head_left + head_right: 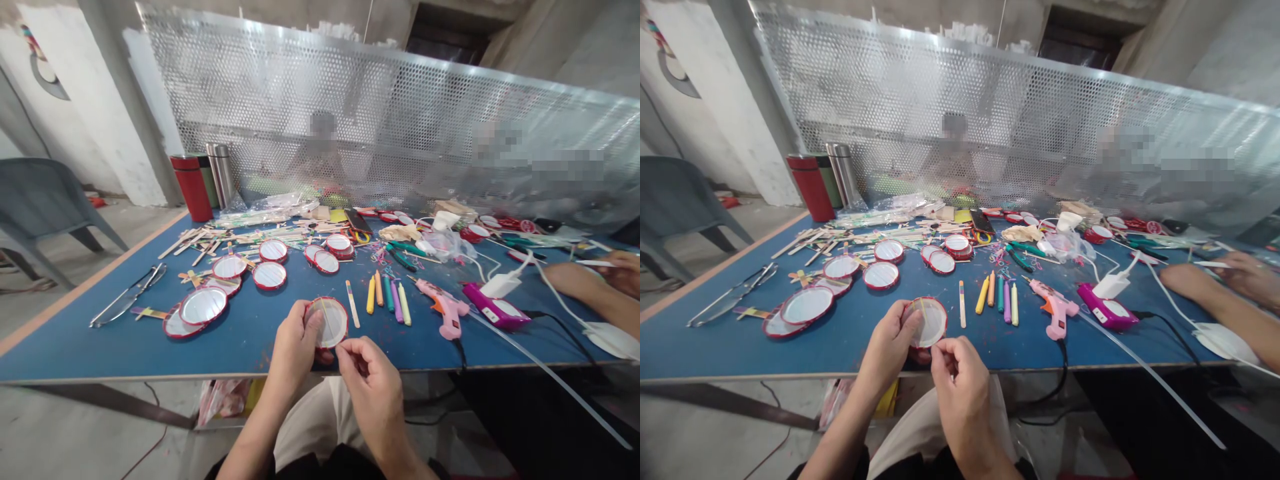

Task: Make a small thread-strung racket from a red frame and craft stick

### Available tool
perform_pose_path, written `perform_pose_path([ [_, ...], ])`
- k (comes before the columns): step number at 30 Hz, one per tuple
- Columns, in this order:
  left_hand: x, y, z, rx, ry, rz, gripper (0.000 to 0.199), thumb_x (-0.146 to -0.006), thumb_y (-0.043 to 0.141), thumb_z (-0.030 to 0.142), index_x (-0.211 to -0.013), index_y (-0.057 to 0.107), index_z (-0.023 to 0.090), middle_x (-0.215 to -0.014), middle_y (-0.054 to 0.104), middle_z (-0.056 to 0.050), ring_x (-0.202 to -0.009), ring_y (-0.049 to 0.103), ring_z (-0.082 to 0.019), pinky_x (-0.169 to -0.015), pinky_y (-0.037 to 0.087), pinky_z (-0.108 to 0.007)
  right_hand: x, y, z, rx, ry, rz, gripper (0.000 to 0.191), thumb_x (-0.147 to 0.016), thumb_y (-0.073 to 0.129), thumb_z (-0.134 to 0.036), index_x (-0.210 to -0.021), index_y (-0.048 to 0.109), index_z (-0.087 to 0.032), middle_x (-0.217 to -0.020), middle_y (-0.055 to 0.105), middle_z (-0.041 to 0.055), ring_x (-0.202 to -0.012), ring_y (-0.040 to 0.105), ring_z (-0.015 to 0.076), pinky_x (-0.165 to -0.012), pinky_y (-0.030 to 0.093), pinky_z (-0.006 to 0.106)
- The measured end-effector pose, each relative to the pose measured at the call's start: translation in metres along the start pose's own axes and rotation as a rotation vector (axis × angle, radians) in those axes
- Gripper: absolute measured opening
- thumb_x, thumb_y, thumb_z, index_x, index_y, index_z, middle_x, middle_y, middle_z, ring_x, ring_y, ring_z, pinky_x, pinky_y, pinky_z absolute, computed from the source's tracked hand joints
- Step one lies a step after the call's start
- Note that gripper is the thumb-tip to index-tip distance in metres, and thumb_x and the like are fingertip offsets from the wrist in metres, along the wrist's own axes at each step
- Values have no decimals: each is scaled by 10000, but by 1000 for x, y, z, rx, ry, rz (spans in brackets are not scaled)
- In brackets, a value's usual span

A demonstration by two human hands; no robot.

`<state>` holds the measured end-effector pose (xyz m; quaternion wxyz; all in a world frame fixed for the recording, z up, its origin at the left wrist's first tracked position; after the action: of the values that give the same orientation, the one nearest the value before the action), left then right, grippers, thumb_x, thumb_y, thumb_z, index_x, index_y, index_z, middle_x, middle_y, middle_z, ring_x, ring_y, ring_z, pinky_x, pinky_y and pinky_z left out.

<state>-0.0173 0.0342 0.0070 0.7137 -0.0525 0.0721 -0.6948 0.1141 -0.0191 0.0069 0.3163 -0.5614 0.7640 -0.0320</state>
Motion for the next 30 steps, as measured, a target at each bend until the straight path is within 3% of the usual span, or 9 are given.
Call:
perform_pose_path([
  [4, 0, -2, 2, 4, 13, 24, 179, -846, 468, 381, -821, 515, 209, -606, 577, 49, -485, 581, -131, -443, 447, -214, 0, 0, -3, -18, -8, -7, 205, -894, 513, -269, -737, 623, -195, -661, 636, 0, -581, 605, 119, -553, 486, 193],
  [17, 0, 5, -8, 225, -86, -79, 202, -866, 475, 414, -936, 465, 225, -577, 573, 81, -371, 590, -140, -348, 480, -231, 4, -3, 3, 12, 2, -13, 208, -910, 508, -277, -743, 607, -201, -655, 619, -11, -570, 576, 117, -541, 465, 196],
  [20, 0, 7, -7, 145, -56, -115, 212, -866, 476, 415, -938, 484, 216, -582, 573, 71, -383, 597, -140, -346, 460, -214, -1, -13, 1, 29, -78, 29, 183, -924, 495, -243, -779, 597, -199, -685, 597, -5, -593, 564, 115, -553, 470, 202],
  [23, 1, 9, -7, 78, -41, -160, 252, -861, 481, 437, -960, 512, 208, -589, 576, 62, -376, 583, -135, -338, 438, -208, -12, -25, -4, 108, -247, 38, 76, -899, 539, -214, -937, 604, -201, -866, 624, 47, -774, 610, 161, -684, 521, 270],
  [27, 1, 7, -2, 0, 16, -182, 260, -857, 489, 427, -946, 563, 195, -655, 611, 35, -420, 564, -122, -392, 435, -210, -27, -25, -7, 258, -432, -129, 548, -789, 700, -262, -1286, 473, -216, -1276, 552, 138, -1189, 528, 285, -940, 490, 453],
  [30, 1, 5, 2, -65, 105, -182, 240, -846, 524, 391, -933, 615, 187, -741, 650, 3, -586, 599, -141, -507, 458, -209, -31, -19, -4, 327, -468, -262, 734, -735, 754, -263, -1370, 388, -227, -1360, 504, 146, -1255, 485, 313, -994, 451, 509],
])
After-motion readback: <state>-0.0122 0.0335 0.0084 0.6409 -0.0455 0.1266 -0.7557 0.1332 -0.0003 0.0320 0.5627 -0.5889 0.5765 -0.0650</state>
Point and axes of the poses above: each hand's wrist, its own x-axis away from the middle knuckle, its own y-axis out of the palm, z = x × y, the point moved 5 cm from there along -x, towards the middle knuckle
